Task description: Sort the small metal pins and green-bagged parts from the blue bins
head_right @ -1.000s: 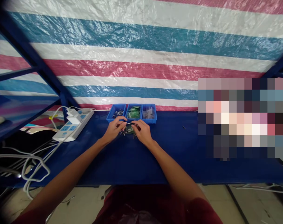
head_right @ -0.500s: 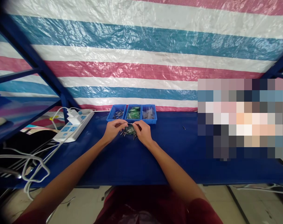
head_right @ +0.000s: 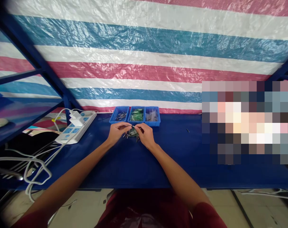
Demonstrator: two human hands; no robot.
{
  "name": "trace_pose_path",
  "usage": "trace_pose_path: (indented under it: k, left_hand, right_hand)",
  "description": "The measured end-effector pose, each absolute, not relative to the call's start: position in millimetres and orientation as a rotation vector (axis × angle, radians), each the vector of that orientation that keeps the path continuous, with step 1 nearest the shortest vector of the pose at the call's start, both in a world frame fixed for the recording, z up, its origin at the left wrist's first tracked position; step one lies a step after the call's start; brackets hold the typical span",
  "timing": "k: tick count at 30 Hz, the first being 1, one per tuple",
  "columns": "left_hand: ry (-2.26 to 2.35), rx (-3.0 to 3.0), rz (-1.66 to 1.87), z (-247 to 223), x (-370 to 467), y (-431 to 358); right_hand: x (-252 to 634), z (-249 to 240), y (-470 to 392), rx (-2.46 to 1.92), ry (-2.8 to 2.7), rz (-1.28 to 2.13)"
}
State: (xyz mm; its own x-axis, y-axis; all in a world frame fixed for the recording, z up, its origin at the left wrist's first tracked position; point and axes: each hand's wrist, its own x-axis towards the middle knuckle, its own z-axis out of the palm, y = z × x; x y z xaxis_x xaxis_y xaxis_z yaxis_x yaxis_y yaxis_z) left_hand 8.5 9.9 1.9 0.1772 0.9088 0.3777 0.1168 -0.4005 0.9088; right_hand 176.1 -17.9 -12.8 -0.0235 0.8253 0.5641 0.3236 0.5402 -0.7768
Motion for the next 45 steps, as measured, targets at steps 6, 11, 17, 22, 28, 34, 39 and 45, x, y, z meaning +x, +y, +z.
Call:
trace_pose_path:
  k: [6,11,17,22,28,34,39,45]
  left_hand:
    - [0.97,1.748,1.331,1.6,8.1,7.4]
    - [0.963,1.798,1.27,4.7,6.8,3.6]
    - [1.041,1.927,1.199,3.4,4.8,5.5]
    - [1.042,1.912,1.242,2.0,3.3,7.8]
    - [1.052,1.943,1.204,6.2,3.8,6.4]
    - [1.056,2.004,1.205,5.5,1.7,7.5]
    - [1.005,1.978,1.169,4.0,0.3,10.3]
    - [0.933,1.858,1.158,3.3,0.6,11.0]
  right_hand:
    - [177.6,-13.1,-17.0,-1.061,-1.614,0.429]
    - [179.9,-13.5,-16.1,-1.108,-1.588,0.41]
    - [180.0,-15.0,-16.0,-1.117,-1.602,0.389]
    - [180.1,-14.3,-16.1,-1.114,-1.598,0.377]
    - [180.2,-13.5,-17.2,-1.097,-1.595,0.364]
    - [180.2,-12.0,-18.4,-1.124,-1.568,0.352]
    - [179.9,-11.4,-18.6,-1.1,-1.563,0.35]
    - [177.7,-12.4,-19.6,-1.023,-1.669,0.447]
